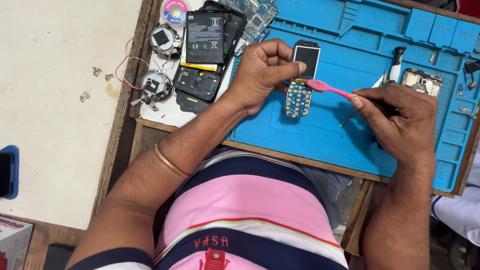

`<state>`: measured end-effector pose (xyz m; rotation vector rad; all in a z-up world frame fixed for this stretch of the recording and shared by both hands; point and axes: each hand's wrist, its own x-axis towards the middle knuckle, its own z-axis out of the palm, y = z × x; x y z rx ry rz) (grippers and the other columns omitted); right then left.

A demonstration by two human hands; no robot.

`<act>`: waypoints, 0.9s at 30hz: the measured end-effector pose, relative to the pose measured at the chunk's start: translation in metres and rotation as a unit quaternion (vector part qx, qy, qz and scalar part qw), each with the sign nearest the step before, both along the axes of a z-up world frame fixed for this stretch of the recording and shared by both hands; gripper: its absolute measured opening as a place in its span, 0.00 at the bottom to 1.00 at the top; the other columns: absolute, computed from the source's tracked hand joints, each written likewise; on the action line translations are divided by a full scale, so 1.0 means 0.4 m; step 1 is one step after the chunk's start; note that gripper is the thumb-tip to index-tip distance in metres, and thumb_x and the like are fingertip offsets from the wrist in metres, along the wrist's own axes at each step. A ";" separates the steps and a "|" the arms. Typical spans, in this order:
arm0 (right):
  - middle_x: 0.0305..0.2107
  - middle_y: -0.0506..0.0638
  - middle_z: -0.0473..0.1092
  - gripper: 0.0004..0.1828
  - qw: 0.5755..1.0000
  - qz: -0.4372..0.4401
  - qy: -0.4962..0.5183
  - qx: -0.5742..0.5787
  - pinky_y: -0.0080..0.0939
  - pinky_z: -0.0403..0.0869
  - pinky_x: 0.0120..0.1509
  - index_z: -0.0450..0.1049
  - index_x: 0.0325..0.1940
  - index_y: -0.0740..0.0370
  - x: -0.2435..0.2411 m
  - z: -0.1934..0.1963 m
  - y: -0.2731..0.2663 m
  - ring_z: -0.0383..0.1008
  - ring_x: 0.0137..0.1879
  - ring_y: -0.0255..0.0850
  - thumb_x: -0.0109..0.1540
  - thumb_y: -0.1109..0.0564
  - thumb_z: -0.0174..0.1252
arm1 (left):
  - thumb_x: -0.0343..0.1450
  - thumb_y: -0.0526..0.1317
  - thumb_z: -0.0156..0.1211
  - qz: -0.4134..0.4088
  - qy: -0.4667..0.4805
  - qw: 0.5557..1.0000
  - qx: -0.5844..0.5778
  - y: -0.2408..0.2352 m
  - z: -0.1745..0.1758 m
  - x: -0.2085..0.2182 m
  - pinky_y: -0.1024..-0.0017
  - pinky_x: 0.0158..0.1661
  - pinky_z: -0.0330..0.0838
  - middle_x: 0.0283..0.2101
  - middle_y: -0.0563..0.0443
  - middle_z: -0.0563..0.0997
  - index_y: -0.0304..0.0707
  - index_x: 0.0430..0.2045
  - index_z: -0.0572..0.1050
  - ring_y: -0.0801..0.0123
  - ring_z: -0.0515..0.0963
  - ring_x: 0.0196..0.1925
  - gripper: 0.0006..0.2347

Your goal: The person cleans a disassembled mobile phone keypad and circuit board using a pink toothbrush and a yellow-handled screwdriver. They brush the keypad repeatedly, inspect the board, and use the screwdriver to scrape or clean specific areas on the circuit board.

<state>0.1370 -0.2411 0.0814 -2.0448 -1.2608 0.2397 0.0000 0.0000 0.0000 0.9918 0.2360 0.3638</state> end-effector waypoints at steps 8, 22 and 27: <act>0.29 0.49 0.77 0.08 0.998 0.050 0.033 -0.032 0.31 0.70 0.32 0.82 0.46 0.62 -0.031 -0.015 0.035 0.76 0.30 0.32 0.65 0.57 0.69 | 0.70 0.32 0.71 -0.022 -0.020 0.999 0.033 -0.006 -0.001 -0.001 0.80 0.27 0.76 0.30 0.49 0.84 0.32 0.32 0.78 0.80 0.80 0.28 0.06; 0.28 0.48 0.77 0.08 0.997 0.010 0.062 -0.046 0.30 0.72 0.32 0.82 0.47 0.61 -0.003 -0.018 0.015 0.77 0.29 0.30 0.67 0.54 0.68 | 0.70 0.33 0.71 -0.031 0.001 0.999 0.031 -0.002 0.010 -0.007 0.80 0.26 0.77 0.30 0.50 0.85 0.33 0.31 0.78 0.79 0.82 0.28 0.05; 0.27 0.49 0.79 0.10 0.987 0.060 -0.010 -0.149 0.34 0.71 0.29 0.84 0.41 0.59 0.004 -0.014 0.014 0.76 0.28 0.33 0.60 0.52 0.70 | 0.69 0.33 0.70 -0.036 -0.002 0.999 0.003 -0.002 0.008 -0.004 0.78 0.27 0.80 0.30 0.49 0.85 0.33 0.32 0.78 0.78 0.83 0.29 0.05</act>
